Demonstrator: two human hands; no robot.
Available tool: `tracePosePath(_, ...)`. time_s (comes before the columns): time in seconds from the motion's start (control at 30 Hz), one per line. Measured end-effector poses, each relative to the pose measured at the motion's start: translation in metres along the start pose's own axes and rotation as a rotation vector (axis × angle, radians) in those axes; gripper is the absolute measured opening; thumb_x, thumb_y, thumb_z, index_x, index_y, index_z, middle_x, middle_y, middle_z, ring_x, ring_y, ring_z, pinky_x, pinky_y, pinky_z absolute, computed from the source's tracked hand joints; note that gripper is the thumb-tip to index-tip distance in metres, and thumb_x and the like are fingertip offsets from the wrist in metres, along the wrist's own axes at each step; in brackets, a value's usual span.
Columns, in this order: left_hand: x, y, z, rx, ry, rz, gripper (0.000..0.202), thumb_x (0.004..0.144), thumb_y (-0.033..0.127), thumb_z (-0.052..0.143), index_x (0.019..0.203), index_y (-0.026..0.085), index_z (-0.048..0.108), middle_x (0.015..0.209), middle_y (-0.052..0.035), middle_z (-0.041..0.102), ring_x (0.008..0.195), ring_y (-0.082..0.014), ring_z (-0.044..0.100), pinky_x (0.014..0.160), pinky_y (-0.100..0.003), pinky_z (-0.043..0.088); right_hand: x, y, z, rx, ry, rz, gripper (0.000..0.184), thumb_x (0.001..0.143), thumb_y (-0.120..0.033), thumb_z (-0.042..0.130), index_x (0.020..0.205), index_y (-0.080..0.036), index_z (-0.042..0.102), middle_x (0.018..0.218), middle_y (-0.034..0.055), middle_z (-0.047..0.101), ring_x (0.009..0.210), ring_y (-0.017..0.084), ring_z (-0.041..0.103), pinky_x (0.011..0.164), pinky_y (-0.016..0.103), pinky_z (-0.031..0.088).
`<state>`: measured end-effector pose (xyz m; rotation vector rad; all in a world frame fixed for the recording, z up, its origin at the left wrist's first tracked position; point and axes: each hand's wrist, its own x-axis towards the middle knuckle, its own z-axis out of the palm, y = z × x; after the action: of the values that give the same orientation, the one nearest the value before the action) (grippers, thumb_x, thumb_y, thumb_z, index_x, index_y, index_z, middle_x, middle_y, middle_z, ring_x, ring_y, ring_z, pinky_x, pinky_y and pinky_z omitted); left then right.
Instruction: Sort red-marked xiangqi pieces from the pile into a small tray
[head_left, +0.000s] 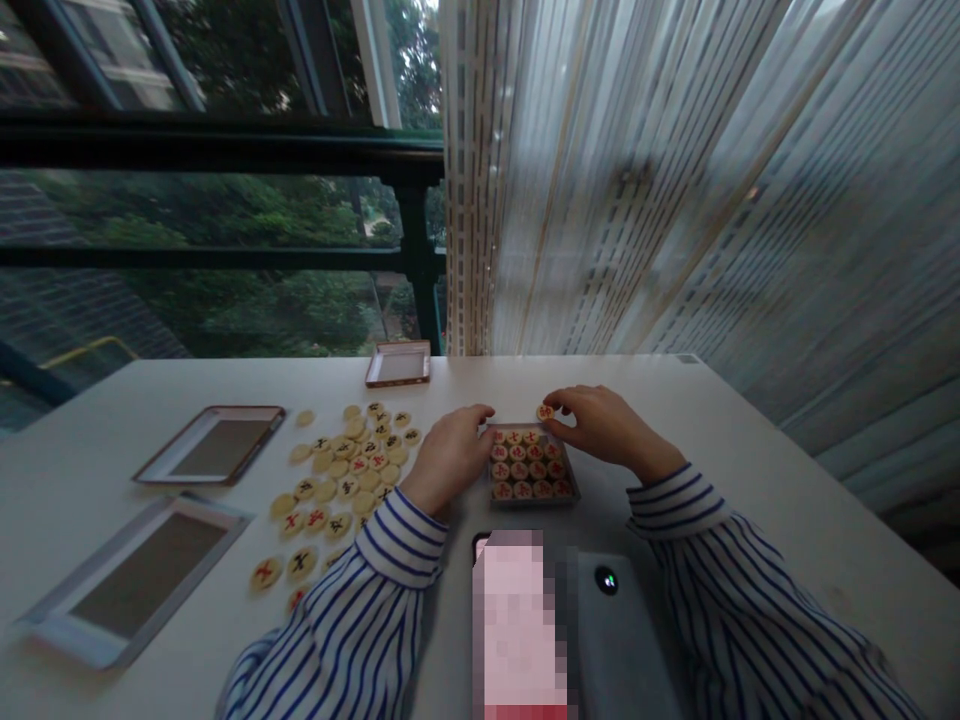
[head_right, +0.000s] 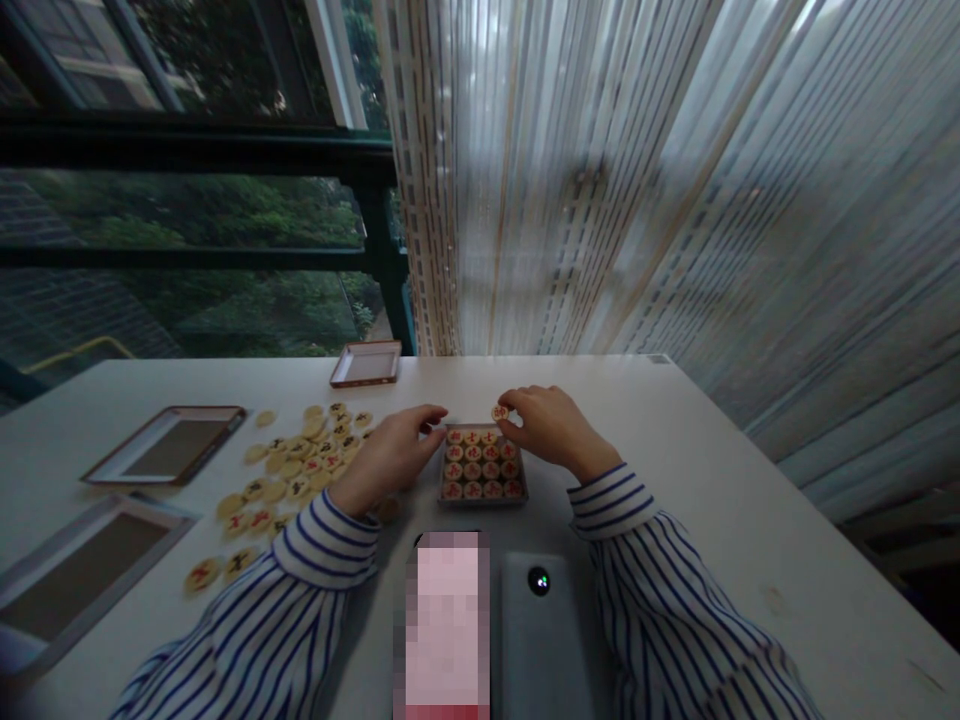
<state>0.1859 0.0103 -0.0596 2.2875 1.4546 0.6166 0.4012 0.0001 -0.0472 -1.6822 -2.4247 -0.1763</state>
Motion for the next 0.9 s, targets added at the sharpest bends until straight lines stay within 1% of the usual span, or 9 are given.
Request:
tracePosePath(0.13, -0.001, -0.001, 0.001, 0.045, -0.026, 0.004, 0.036, 0.083, 0.025, 0.045, 0.114, 0.012, 0.059, 0.106, -0.0129, 0.066, 0.094, -0.0233, 0.060, 0.083, -0.033, 0.043, 0.000, 0.003, 0.003, -0.011, -0.025, -0.005, 0.029, 0.084, -0.038, 0.047, 0.098, -0.019, 0.063, 0.095, 0.0073, 0.066, 0.082, 0.019, 0.060, 0.071, 0.029, 0.040)
tracePosePath(0.3, -0.002, -0.002, 0.002, 0.058, -0.021, 0.029, 0.036, 0.083, 0.026, 0.045, 0.114, 0.012, 0.059, 0.106, -0.0133, 0.066, 0.095, -0.0239, 0.060, 0.083, -0.033, 0.043, -0.001, 0.005, 0.006, -0.034, -0.077, -0.016, 0.030, 0.085, -0.040, 0.045, 0.096, -0.020, 0.065, 0.094, 0.0076, 0.066, 0.080, 0.019, 0.060, 0.069, 0.029, 0.041)
tracePosePath(0.43, -0.002, -0.003, 0.002, 0.070, -0.032, 0.038, 0.036, 0.083, 0.025, 0.044, 0.114, 0.011, 0.058, 0.108, -0.0141, 0.065, 0.095, -0.0242, 0.060, 0.083, -0.034, 0.043, -0.001, 0.006, 0.009, -0.043, -0.120, -0.024, 0.027, 0.083, -0.038, 0.049, 0.095, -0.021, 0.065, 0.094, 0.0075, 0.066, 0.082, 0.020, 0.060, 0.070, 0.029, 0.041)
tracePosePath(0.6, -0.002, -0.004, 0.003, 0.098, -0.049, 0.023, 0.036, 0.084, 0.027, 0.044, 0.114, 0.013, 0.058, 0.108, -0.0136, 0.065, 0.097, -0.0239, 0.059, 0.084, -0.033, 0.042, 0.000, 0.006, 0.012, -0.060, -0.171, -0.024, 0.025, 0.081, -0.034, 0.051, 0.096, -0.021, 0.066, 0.094, 0.0074, 0.066, 0.083, 0.020, 0.060, 0.071, 0.029, 0.042)
tracePosePath(0.9, -0.002, -0.004, 0.004, 0.121, -0.055, 0.043, 0.037, 0.085, 0.030, 0.043, 0.112, 0.012, 0.059, 0.106, -0.0150, 0.065, 0.098, -0.0259, 0.059, 0.083, -0.035, 0.043, 0.000, 0.006, 0.015, -0.070, -0.180, -0.038, 0.025, 0.081, -0.034, 0.049, 0.095, -0.022, 0.066, 0.093, 0.0070, 0.066, 0.083, 0.021, 0.061, 0.069, 0.030, 0.041)
